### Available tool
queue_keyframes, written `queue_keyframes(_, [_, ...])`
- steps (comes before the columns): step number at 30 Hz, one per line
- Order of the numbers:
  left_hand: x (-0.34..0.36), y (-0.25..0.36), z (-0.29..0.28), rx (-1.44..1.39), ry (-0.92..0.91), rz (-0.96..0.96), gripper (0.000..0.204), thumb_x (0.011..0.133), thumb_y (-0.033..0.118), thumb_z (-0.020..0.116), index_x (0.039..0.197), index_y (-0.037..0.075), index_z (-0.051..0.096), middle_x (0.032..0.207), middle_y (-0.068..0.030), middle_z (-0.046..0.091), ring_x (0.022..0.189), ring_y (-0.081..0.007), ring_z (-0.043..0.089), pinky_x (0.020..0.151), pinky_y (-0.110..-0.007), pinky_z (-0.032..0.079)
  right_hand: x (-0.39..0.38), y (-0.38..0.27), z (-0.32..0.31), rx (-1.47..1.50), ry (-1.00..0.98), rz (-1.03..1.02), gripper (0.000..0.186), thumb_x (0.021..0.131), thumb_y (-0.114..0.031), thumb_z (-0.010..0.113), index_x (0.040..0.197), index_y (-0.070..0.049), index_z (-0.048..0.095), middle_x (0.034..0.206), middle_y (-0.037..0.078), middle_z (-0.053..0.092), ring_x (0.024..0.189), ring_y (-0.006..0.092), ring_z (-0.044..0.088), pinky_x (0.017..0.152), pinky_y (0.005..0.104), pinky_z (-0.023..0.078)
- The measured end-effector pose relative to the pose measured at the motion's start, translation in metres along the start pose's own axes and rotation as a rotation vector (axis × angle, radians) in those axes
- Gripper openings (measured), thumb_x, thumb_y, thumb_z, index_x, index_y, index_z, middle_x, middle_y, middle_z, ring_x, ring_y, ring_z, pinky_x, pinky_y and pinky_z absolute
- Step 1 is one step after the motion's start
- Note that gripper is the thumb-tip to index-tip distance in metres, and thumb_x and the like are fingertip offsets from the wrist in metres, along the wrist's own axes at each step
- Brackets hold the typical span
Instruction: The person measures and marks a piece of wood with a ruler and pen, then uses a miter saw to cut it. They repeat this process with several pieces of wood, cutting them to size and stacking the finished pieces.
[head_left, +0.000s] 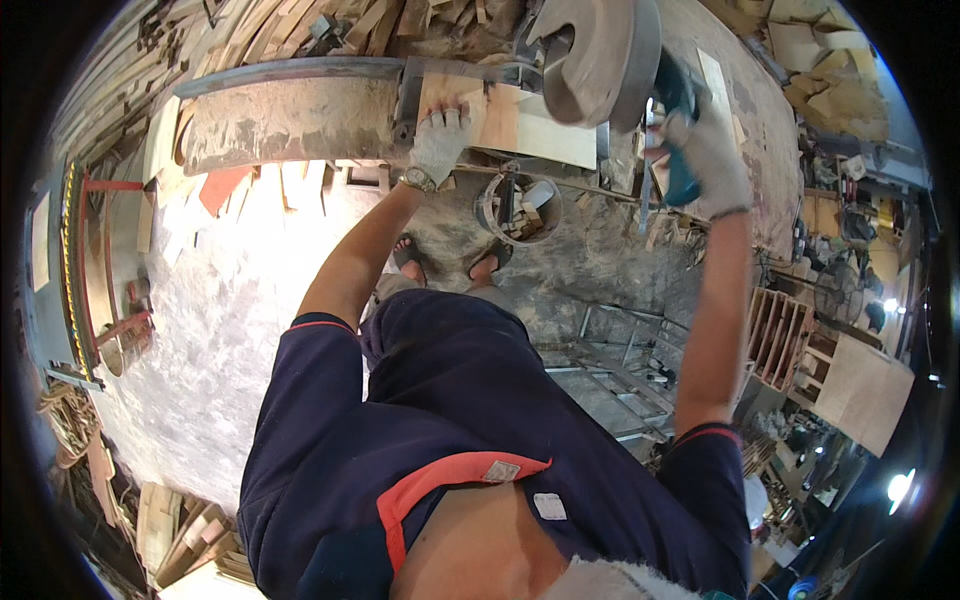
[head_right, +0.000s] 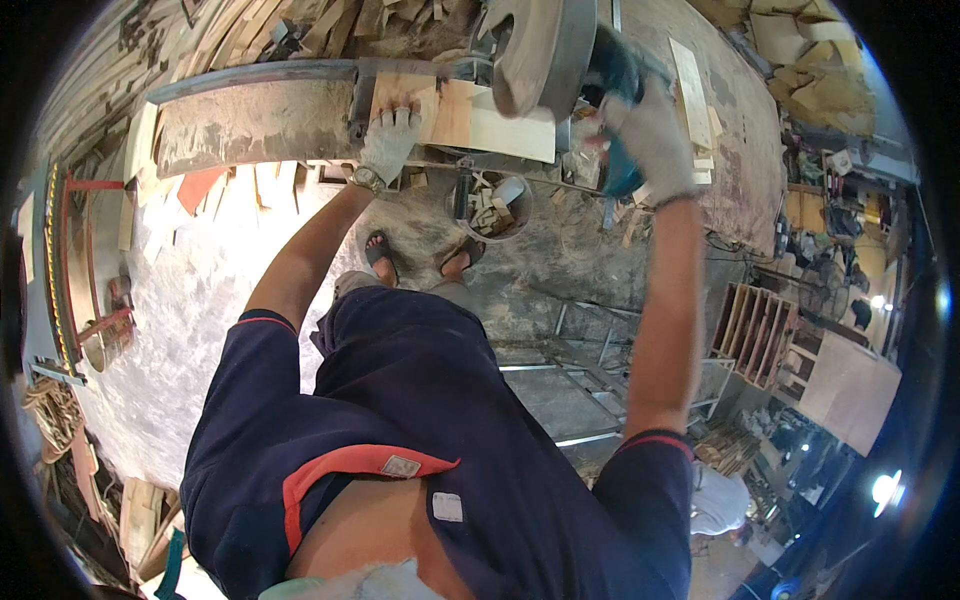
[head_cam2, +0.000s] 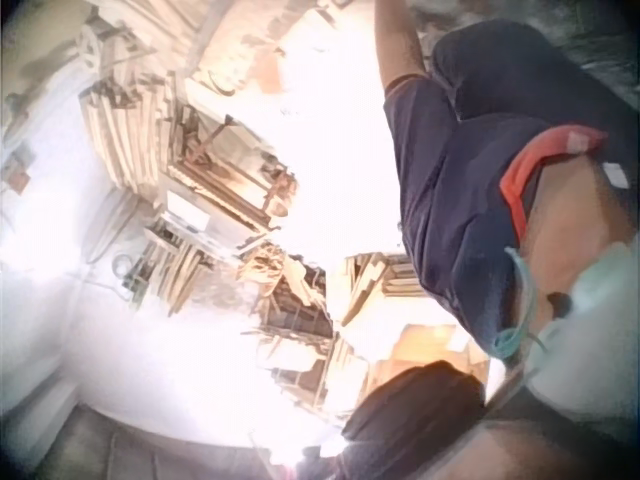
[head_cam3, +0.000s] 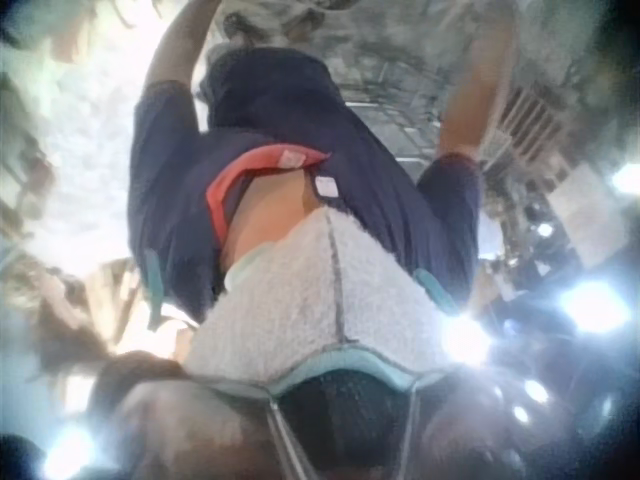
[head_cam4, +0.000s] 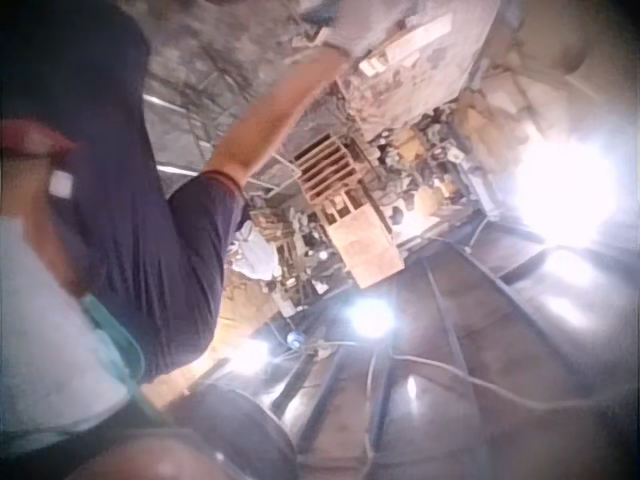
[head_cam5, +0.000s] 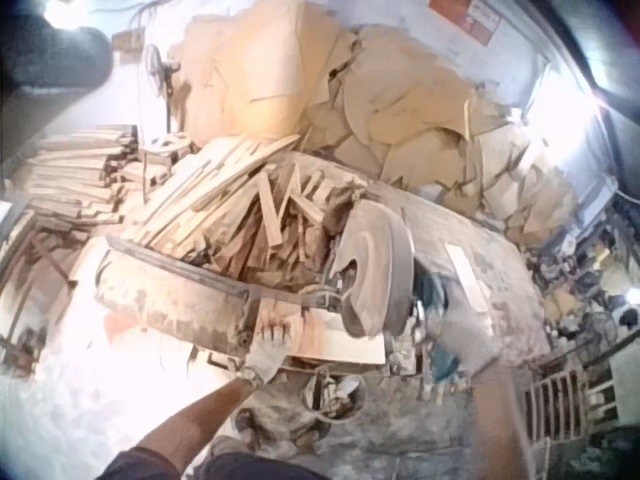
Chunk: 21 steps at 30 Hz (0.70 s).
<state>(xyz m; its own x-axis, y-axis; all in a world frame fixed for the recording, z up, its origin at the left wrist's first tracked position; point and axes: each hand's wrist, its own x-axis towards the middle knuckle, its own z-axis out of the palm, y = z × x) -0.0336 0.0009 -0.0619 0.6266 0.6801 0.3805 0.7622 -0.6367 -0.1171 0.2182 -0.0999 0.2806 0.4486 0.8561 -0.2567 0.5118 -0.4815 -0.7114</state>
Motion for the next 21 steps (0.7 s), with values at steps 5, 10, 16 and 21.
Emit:
queue_keyframes(5, [-0.001, 0.001, 0.005, -0.04, 0.001, -0.009, 0.052, 0.088, 0.017, 0.063, 0.138, 0.006, 0.054, 0.129, -0.0175, 0.061, 0.115, -0.0369, 0.067, 0.091, -0.044, 0.057, -0.034, 0.072, 0.08, -0.003, 0.218, 0.057, 0.042, 0.079, -0.008, 0.068, 0.118, 0.002, 0.053, 0.076, 0.012, 0.066, 0.057, 0.0175, 0.064, 0.053, 0.0339, 0.053])
queue_keyframes(10, [0.0, 0.0, 0.002, -0.002, 0.051, 0.011, 0.05, 0.088, 0.017, 0.063, 0.136, 0.006, 0.056, 0.127, -0.0166, 0.063, 0.107, -0.0329, 0.069, 0.087, -0.042, 0.058, -0.035, 0.104, 0.099, 0.06, 0.275, 0.107, 0.041, 0.078, -0.009, 0.065, 0.117, 0.0, 0.056, 0.073, 0.01, 0.065, 0.058, 0.0186, 0.063, 0.056, 0.0356, 0.052])
queue_keyframes(16, [0.0, 0.002, 0.0, -0.064, -0.045, -0.013, 0.052, 0.088, 0.018, 0.062, 0.138, 0.006, 0.055, 0.134, -0.0182, 0.061, 0.108, -0.0322, 0.069, 0.091, -0.043, 0.057, -0.035, 0.126, 0.116, 0.074, 0.34, 0.05, 0.038, 0.076, -0.011, 0.066, 0.112, 0.0, 0.059, 0.072, 0.01, 0.064, 0.058, 0.0204, 0.061, 0.058, 0.0388, 0.049])
queue_keyframes(21, [0.001, 0.003, 0.005, -0.071, -0.115, 0.002, 0.056, 0.093, 0.02, 0.056, 0.146, 0.002, 0.047, 0.149, -0.0222, 0.052, 0.126, -0.0431, 0.06, 0.103, -0.052, 0.049, -0.033, 0.132, 0.12, 0.053, 0.373, 0.058, 0.036, 0.077, -0.012, 0.066, 0.111, 0.0, 0.06, 0.071, 0.01, 0.064, 0.058, 0.0219, 0.061, 0.059, 0.0405, 0.048])
